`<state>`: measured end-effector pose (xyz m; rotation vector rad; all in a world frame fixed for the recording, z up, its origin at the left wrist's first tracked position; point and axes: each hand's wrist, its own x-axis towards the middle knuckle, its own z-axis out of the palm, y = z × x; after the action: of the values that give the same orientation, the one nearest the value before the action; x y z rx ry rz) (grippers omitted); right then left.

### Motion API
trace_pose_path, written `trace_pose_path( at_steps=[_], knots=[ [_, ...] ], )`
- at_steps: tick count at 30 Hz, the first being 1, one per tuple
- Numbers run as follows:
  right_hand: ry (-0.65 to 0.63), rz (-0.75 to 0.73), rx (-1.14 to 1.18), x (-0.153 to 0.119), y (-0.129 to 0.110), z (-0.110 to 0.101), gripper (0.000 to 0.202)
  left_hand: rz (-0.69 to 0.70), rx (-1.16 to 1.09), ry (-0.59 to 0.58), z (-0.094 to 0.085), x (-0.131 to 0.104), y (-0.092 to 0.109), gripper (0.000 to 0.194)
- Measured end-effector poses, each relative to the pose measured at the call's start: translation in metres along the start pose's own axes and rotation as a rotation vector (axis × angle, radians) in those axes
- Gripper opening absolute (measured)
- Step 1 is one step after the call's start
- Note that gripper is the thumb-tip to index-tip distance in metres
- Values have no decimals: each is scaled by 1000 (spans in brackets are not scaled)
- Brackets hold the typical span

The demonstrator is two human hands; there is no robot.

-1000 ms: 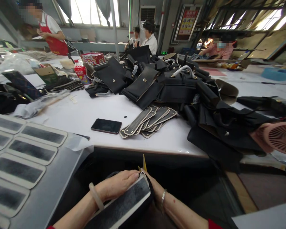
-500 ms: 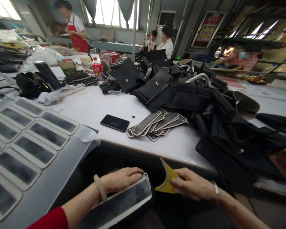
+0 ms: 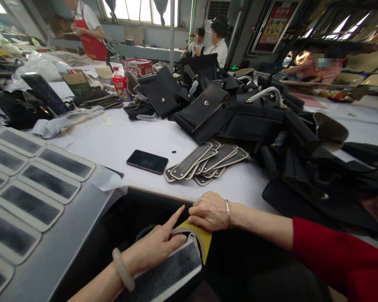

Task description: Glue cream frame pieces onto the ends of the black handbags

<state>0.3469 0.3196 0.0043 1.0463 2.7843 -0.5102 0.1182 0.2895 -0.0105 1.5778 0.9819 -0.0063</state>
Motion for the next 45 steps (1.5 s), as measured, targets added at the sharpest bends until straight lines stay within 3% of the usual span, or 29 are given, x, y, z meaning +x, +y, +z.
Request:
trace_pose_path(
  at_steps=[6,19,33,42,45],
  knots=[
    [60,-68,-101,6,-2,4,47,103,71,-6,-3,-1,11,48],
    [35,-40,-161,3,-11,6,51,165,108,-25,-4,-3,14,41],
    [-3,120,-101,-7,-29,14,52,171,218,-45,-2,-4,13,39],
    [26,356,-39,-19,-61,26,50,246,167,-51,0,-7,7,38],
    [47,427,-34,-21,-73,29,50,268,82,-103,-4,-7,10,39]
  ],
)
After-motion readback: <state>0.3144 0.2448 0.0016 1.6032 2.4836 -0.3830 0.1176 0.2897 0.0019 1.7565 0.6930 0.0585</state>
